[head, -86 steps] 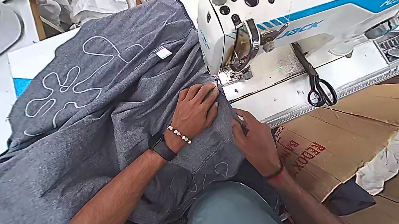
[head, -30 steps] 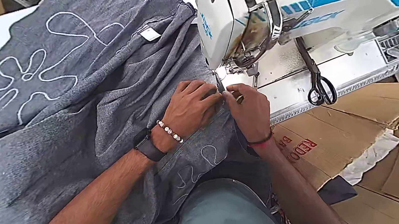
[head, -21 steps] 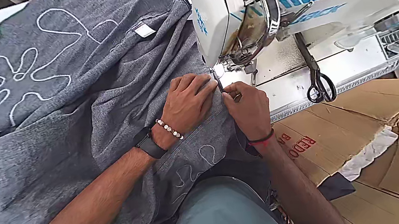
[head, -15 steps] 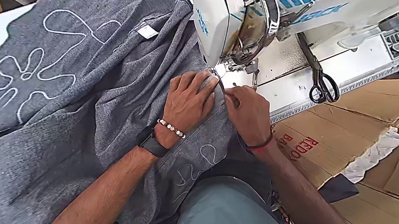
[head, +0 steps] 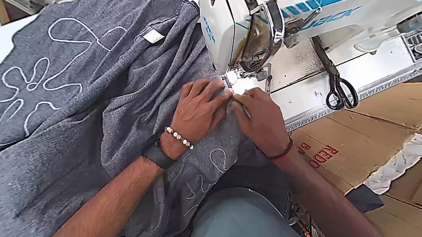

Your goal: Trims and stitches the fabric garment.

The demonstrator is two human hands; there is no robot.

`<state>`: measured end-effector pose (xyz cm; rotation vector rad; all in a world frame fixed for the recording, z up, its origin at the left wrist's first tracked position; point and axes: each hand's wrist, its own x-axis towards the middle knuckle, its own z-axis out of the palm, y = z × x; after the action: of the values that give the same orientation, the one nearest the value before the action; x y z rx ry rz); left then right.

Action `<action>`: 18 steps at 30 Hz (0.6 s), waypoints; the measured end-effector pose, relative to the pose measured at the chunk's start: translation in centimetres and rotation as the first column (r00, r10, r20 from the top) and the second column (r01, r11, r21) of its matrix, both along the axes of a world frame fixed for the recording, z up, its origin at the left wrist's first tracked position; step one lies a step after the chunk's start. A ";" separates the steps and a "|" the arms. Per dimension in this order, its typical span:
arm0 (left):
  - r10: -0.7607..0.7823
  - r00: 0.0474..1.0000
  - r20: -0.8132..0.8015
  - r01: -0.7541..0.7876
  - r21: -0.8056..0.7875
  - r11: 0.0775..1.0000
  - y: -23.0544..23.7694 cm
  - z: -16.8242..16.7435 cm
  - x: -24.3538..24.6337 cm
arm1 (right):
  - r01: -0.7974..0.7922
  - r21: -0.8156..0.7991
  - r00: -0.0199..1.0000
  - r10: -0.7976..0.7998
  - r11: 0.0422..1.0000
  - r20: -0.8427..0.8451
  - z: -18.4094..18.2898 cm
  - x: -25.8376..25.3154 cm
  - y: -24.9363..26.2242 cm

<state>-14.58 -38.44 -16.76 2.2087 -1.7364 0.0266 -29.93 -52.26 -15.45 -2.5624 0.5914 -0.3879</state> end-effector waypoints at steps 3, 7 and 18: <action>0.073 0.997 -0.030 -0.074 -0.006 0.997 0.2 -0.3 -1.5 | 0.183 0.121 0.982 -0.188 0.976 0.025 -0.3 -0.8 -0.7; 0.057 0.998 0.020 -0.056 -0.027 0.998 0.2 -1.1 -1.2 | 0.219 0.125 0.976 -0.215 0.968 -0.047 0.2 -0.4 -0.4; 0.040 0.999 0.025 -0.040 -0.016 0.999 0.4 -0.6 -1.4 | 0.274 0.112 0.947 -0.248 0.955 -0.204 1.8 1.0 0.1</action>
<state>-15.97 -38.09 -17.32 2.2412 -1.6994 0.0774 -28.97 -52.15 -13.63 -2.4066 0.9991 -0.1844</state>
